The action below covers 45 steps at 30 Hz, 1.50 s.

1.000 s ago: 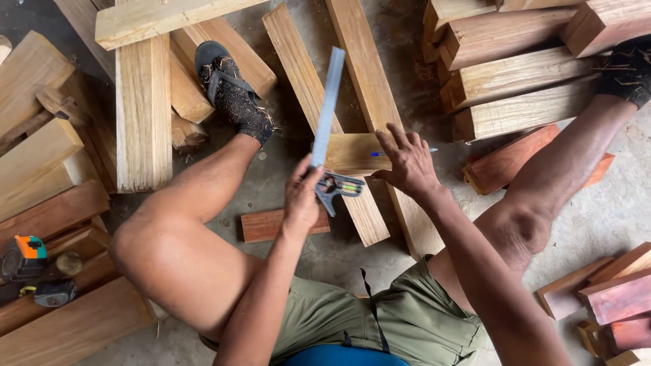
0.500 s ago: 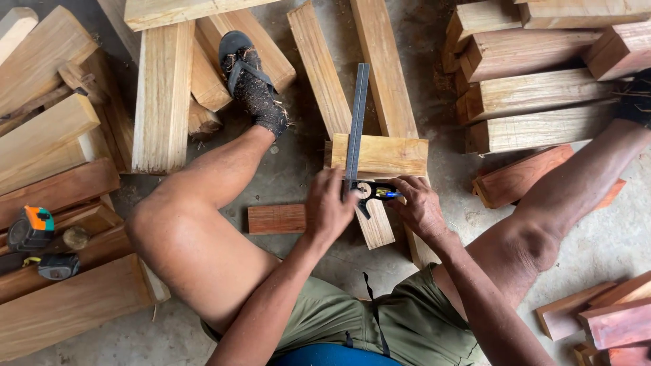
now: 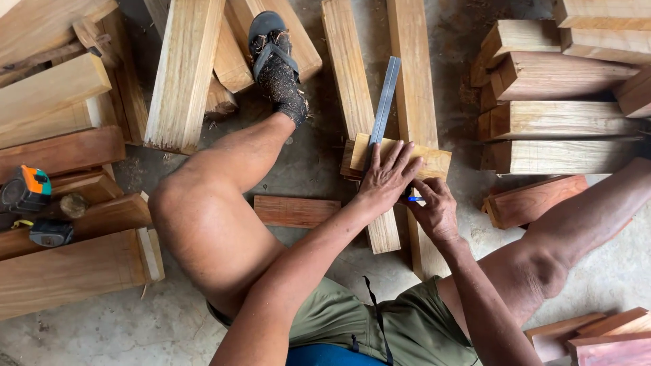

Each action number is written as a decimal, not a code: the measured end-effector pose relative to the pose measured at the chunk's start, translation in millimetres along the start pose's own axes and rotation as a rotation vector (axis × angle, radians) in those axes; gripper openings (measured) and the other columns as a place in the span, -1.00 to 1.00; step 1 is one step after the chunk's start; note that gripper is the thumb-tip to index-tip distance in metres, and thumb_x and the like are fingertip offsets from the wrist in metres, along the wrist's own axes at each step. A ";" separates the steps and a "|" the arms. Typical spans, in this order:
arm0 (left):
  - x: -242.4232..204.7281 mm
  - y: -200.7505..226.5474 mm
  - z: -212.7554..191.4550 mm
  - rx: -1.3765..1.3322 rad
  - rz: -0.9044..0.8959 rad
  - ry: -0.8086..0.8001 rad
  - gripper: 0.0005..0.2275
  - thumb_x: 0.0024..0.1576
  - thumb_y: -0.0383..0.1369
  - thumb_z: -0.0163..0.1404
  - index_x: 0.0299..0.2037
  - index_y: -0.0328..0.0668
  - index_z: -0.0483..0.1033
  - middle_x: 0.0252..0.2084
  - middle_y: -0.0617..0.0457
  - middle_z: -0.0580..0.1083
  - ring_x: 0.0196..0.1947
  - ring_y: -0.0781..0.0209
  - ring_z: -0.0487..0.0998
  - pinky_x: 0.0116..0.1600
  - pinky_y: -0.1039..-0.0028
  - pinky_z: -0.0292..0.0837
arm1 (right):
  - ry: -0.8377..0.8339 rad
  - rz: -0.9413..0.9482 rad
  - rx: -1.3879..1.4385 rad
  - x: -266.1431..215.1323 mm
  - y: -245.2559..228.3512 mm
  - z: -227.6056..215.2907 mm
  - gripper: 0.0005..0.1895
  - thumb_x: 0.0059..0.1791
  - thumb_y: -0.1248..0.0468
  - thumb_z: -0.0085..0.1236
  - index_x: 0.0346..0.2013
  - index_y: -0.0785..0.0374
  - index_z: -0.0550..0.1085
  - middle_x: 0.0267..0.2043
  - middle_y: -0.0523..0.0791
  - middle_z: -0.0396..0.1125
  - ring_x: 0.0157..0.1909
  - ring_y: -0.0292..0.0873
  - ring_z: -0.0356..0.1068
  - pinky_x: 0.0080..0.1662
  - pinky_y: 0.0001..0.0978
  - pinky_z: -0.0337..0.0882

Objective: Measuring and marking wooden blocks using a combination square and a pen.

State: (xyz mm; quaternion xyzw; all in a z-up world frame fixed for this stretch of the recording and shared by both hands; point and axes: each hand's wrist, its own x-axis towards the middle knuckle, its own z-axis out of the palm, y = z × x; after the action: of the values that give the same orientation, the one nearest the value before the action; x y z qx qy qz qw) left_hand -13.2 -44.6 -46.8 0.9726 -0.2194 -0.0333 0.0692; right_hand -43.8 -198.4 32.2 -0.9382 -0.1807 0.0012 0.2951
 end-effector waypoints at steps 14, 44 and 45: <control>-2.8 -2.5 -15.6 -0.130 -0.014 0.035 -0.21 0.04 -0.35 0.20 0.51 0.10 0.07 0.58 -0.24 -0.14 0.58 -0.29 -0.19 0.49 -0.48 -0.35 | -0.048 0.083 0.098 1.7 8.1 2.8 -0.41 -0.19 0.28 0.47 0.14 0.12 0.55 -0.04 -0.02 0.41 -0.14 -0.08 0.50 -0.15 -0.28 0.59; -13.8 -2.2 -3.7 -0.195 -0.067 0.293 -0.46 0.34 0.01 -0.18 0.51 0.19 0.05 0.60 -0.05 -0.03 0.61 -0.06 -0.09 0.58 -0.33 -0.27 | -0.162 -0.021 0.258 77.9 -105.4 -16.3 -0.75 0.09 0.17 0.12 -0.04 0.25 0.54 -0.17 -0.03 0.53 -0.12 -0.09 0.53 0.01 -0.15 0.42; -13.6 -1.5 -1.5 -0.206 -0.061 0.370 -0.47 0.35 -0.01 -0.18 0.51 0.18 0.07 0.60 -0.06 0.00 0.61 -0.05 -0.06 0.59 -0.33 -0.25 | -0.173 0.018 0.214 78.4 -109.0 -18.0 -0.77 0.07 0.18 0.15 -0.08 0.24 0.54 -0.19 -0.04 0.52 -0.15 -0.07 0.52 0.00 -0.16 0.41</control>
State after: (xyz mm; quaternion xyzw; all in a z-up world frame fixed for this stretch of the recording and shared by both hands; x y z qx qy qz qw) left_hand -24.7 -37.3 -45.0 0.9561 -0.1687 0.1215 0.2064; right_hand -5.4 -98.8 115.6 -0.8992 -0.1961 0.1042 0.3770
